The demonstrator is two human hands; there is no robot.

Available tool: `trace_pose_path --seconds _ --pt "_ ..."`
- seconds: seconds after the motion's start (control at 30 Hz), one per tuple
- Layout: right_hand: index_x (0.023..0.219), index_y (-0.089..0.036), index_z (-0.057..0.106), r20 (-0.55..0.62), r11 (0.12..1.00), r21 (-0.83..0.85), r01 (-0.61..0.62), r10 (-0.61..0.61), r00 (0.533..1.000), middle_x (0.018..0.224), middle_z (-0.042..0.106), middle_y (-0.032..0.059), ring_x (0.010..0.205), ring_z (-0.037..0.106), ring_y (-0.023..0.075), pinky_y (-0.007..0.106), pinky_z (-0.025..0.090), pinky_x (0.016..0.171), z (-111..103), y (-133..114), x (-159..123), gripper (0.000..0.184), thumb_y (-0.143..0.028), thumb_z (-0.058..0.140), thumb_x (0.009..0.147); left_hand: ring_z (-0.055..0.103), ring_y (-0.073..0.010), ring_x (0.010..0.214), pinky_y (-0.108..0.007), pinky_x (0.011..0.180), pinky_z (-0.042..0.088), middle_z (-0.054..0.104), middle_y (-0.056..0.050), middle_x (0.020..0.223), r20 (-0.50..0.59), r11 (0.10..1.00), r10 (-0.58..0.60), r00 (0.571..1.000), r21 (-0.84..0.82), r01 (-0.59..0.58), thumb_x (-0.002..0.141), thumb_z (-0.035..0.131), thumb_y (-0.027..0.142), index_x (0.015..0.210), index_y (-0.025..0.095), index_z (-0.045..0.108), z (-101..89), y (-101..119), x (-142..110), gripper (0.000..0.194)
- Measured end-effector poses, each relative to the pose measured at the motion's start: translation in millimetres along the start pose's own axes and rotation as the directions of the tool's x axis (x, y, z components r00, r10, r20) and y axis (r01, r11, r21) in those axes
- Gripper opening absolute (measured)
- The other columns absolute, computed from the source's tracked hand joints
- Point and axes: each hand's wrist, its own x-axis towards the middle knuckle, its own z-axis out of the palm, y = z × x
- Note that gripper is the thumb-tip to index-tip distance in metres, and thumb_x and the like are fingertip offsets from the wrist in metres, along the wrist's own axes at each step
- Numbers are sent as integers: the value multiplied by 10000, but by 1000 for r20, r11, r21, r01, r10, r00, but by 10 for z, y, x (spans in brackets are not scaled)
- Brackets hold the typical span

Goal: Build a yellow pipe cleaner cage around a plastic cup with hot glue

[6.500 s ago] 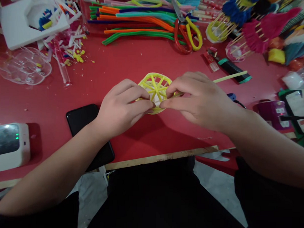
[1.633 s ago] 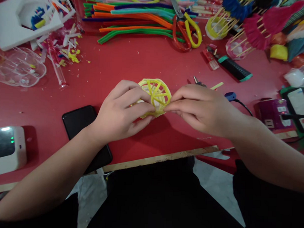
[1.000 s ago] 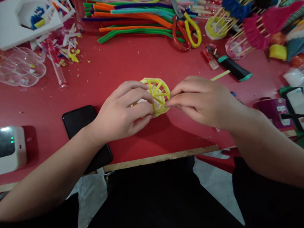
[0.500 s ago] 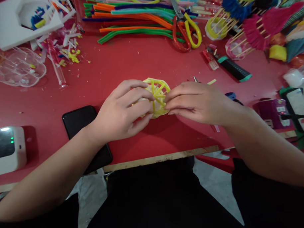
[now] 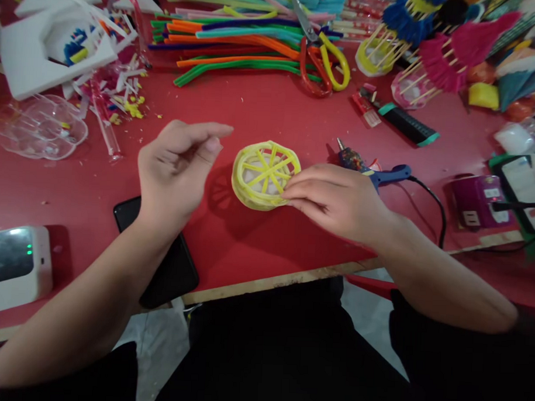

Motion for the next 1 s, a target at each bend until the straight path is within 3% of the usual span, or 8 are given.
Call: trace_pose_path --seconds 0.13,0.23,0.33,0.4,0.47,0.57,0.8,1.0 --pt "1018 -157 760 -83 999 28 -19 21 996 1030 802 87 975 765 202 324 636 876 120 1 7 102 -130 677 965 577 -90 631 -284 752 551 595 38 694 -93 891 -288 953 -391 231 925 694 92 1020 295 815 -27 -62 108 256" --pt "1011 -171 752 -146 998 53 -21 29 989 1034 795 79 970 753 192 327 621 882 208 32 -9 118 -104 670 959 417 -100 482 -265 647 506 405 63 545 -109 825 -406 908 -472 312 947 554 22 984 284 784 -62 -49 167 350" --pt "1016 -190 746 -180 997 79 -20 34 983 1032 790 67 963 743 184 328 611 878 266 55 -37 148 -82 668 951 403 -122 464 -262 667 524 330 71 514 -75 819 -455 887 -427 383 1006 554 144 1000 316 747 -117 -84 179 258" --pt "1015 -198 743 -198 995 99 -10 30 980 1023 788 60 958 741 179 324 610 864 288 58 -51 156 -80 666 950 542 -134 562 -275 764 563 438 59 560 -44 843 -434 900 -373 388 1014 603 301 1036 341 711 -162 -124 174 117" --pt "1010 -207 738 -220 994 111 -1 25 975 1012 786 54 950 741 175 319 613 855 301 56 -57 151 -88 664 954 709 -159 897 -309 891 581 696 9 870 11 868 -389 921 -330 370 1002 599 471 1065 335 657 -202 -137 172 161" --pt "1004 -223 732 -228 994 106 1 23 973 1006 786 44 936 746 171 318 619 838 309 53 -56 149 -103 650 969 586 -225 1402 -391 1051 559 655 -43 1436 178 853 -376 909 -317 415 1002 492 619 1032 288 580 -222 -90 166 344" --pt "1018 -205 722 -234 996 89 19 2 972 1016 794 55 905 745 172 311 618 810 317 63 -58 175 -64 645 950 746 -218 1103 -413 1023 593 760 -95 1143 162 908 -411 897 -19 419 882 688 313 1017 227 549 -60 -117 48 212" --pt "1013 -214 725 -226 991 136 -1 32 974 1049 800 46 970 765 155 279 623 853 309 81 -61 193 -76 594 982 711 -257 1224 -428 1039 600 734 -124 1267 441 938 -343 829 105 332 917 625 283 1300 211 561 -75 -119 56 396"
